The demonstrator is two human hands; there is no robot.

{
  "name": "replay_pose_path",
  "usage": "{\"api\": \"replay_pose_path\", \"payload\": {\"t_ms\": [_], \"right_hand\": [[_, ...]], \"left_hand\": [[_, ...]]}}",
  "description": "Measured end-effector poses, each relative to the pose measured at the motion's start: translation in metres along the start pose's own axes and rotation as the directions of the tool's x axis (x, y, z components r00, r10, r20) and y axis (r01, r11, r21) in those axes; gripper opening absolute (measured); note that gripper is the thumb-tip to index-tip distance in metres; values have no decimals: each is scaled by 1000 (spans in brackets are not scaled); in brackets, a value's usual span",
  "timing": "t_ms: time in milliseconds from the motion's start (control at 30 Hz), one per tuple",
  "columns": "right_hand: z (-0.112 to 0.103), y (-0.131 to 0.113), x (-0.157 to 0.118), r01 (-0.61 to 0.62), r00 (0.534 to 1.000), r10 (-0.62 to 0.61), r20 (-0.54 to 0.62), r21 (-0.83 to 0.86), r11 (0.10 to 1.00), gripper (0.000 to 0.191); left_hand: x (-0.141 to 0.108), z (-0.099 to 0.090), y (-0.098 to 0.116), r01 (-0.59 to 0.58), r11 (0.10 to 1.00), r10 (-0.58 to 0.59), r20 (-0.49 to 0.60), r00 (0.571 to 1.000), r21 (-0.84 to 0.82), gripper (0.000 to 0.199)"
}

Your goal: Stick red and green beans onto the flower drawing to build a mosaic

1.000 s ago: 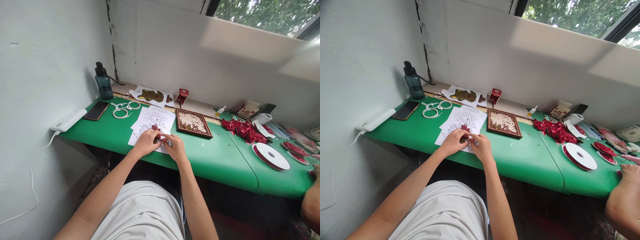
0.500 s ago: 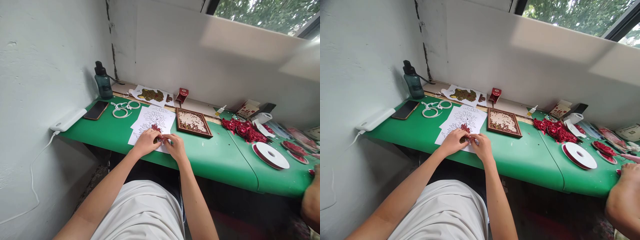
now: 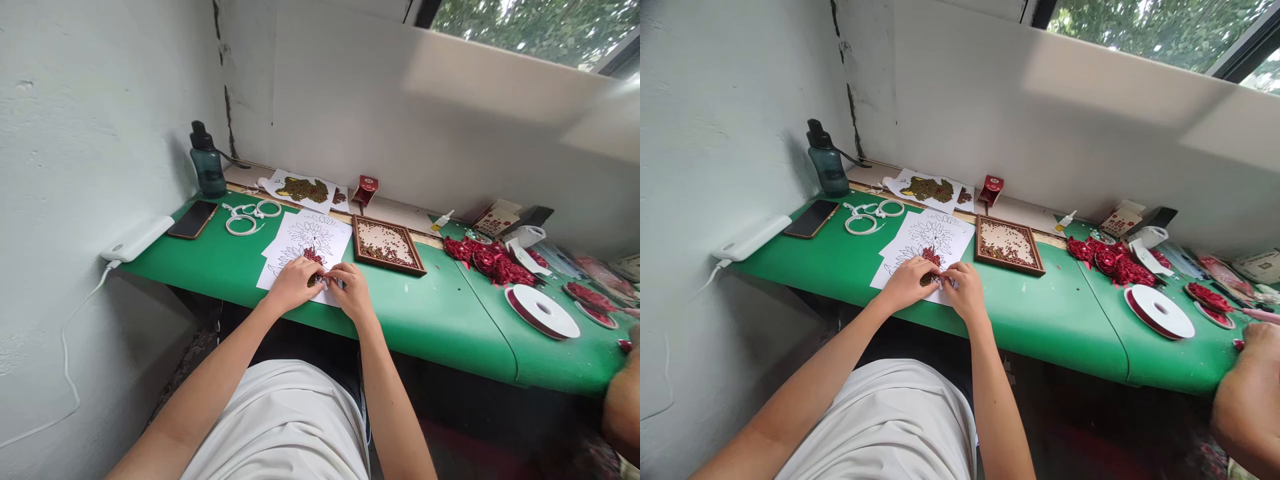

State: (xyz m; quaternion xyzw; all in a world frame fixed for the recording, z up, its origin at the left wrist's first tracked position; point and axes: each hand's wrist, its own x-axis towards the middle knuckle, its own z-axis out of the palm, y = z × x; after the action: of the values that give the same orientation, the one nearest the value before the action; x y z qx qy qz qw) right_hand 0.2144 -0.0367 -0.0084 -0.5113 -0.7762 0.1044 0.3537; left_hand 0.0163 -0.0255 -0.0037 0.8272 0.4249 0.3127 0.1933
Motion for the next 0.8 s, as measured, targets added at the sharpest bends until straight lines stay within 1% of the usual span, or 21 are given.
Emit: {"api": "replay_pose_path", "payload": {"t_ms": [267,600,700,800], "right_hand": [[2,0,0,26,1000,-25,17,-36,999,25],[3,1,0,60,998,-60,0,-44,997,24],[3,1,-1,49,997,-50,-52,-10,999,24],[2,1,-1,7,986,-4,-167,19,1000,25]], "left_hand": [[-1,1,0,-7,1000,7,-4,1000,14,14],[-1,0,0,-11,1000,10,7,1000,27,14],[0,1,0,-21,999,22,-13,1000,46,22],[0,2,0,-28,997,29,-14,999,73,27]]}}
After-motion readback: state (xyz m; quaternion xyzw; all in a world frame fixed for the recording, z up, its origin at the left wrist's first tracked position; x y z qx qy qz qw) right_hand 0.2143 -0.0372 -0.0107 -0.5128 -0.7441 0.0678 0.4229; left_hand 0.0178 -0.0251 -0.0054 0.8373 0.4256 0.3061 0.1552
